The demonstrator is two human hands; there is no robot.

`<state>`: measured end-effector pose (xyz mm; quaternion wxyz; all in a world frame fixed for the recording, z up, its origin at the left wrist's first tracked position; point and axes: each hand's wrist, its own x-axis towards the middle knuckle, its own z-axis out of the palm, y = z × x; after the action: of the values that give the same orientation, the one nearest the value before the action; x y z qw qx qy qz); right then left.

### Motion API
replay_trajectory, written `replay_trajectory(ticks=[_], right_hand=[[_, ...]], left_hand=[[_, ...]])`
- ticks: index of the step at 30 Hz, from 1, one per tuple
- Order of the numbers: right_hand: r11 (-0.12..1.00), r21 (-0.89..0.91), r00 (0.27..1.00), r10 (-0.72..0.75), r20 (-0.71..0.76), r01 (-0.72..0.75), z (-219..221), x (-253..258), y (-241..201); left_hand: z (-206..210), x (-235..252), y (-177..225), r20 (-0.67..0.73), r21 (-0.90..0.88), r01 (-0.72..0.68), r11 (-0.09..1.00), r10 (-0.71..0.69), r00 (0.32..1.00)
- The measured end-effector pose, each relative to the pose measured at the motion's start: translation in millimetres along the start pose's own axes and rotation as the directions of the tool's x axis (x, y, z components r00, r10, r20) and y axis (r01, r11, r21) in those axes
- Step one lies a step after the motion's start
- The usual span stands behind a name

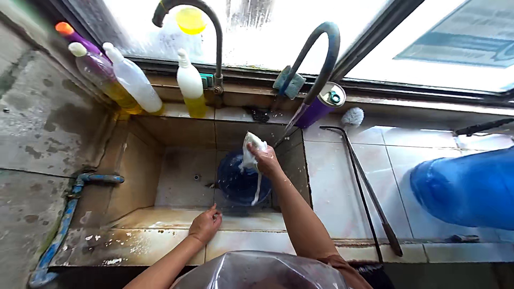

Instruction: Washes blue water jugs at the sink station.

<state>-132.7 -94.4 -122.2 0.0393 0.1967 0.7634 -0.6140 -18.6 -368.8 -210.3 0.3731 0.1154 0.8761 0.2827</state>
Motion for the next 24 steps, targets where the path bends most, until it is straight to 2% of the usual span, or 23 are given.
replay_trajectory(ticks=[1, 3, 5, 7, 9, 11, 12, 14, 16, 19, 21, 23, 24], right_hand=[[0.99, -0.14, 0.999, -0.034, -0.011, 0.032, 6.6, -2.1, -5.5], [0.979, -0.198, 0.997, -0.055, -0.055, 0.043, 16.1, -3.2, -6.6], [1.0, -0.023, 0.992, 0.018, -0.126, -0.021, 21.9, -1.7, -2.5], [0.969, 0.237, 0.989, 0.101, -0.109, -0.073, 21.9, -5.3, -0.4], [0.886, 0.457, 0.994, 0.109, -0.026, -0.085, 20.7, -15.9, 1.8], [0.789, 0.608, 0.995, 0.102, 0.02, -0.093, 22.7, -28.7, 1.7], [0.736, 0.669, 0.993, 0.111, 0.033, -0.104, 24.4, -34.1, 1.5], [0.607, 0.781, 0.986, 0.158, 0.062, -0.146, 27.0, -41.9, 1.1], [0.493, 0.851, 0.976, 0.197, 0.091, -0.179, 27.4, -46.2, 2.4], [0.423, 0.888, 0.972, 0.216, 0.095, -0.181, 29.9, -49.7, 6.5], [0.426, 0.884, 0.966, 0.24, 0.094, -0.191, 32.6, -49.6, 8.9], [0.417, 0.879, 0.95, 0.29, 0.113, -0.232, 36.8, -49.5, 11.6], [0.412, 0.876, 0.942, 0.31, 0.126, -0.252, 39.2, -48.9, 11.8]], left_hand=[[-2.9, 6.8, -6.2, -0.039, -0.156, -0.027, 0.987, 0.021, 0.999], [-21.4, 29.2, -11.6, -0.132, -0.476, -0.097, 0.874, 0.038, 0.99], [-63.8, 58.4, 2.8, -0.177, -0.706, -0.081, 0.704, -0.063, 0.982], [-115.1, 92.4, 25.3, -0.155, -0.889, -0.055, 0.455, -0.186, 0.97], [-164.5, 131.4, 43.2, -0.078, -0.984, -0.041, 0.171, -0.217, 0.973], [-212.1, 169.3, 62.5, -0.017, -0.997, -0.033, -0.073, -0.198, 0.98], [-234.8, 186.5, 71.7, -0.006, -0.983, -0.04, -0.182, -0.179, 0.984], [-272.1, 219.5, 83.9, -0.04, -0.944, -0.08, -0.321, -0.13, 0.991], [-294.7, 240.1, 94.6, -0.027, -0.919, -0.06, -0.389, -0.088, 0.996], [-295.3, 242.9, 106.3, -0.01, -0.902, -0.055, -0.428, -0.108, 0.994], [-276.7, 230.4, 108.5, -0.085, -0.944, -0.107, -0.311, -0.083, 0.993], [-248.4, 209.7, 102.3, -0.203, -0.962, -0.191, -0.198, 0.042, 0.978], [-236.1, 195.3, 101.4, -0.261, -0.954, -0.238, -0.181, 0.119, 0.958]])
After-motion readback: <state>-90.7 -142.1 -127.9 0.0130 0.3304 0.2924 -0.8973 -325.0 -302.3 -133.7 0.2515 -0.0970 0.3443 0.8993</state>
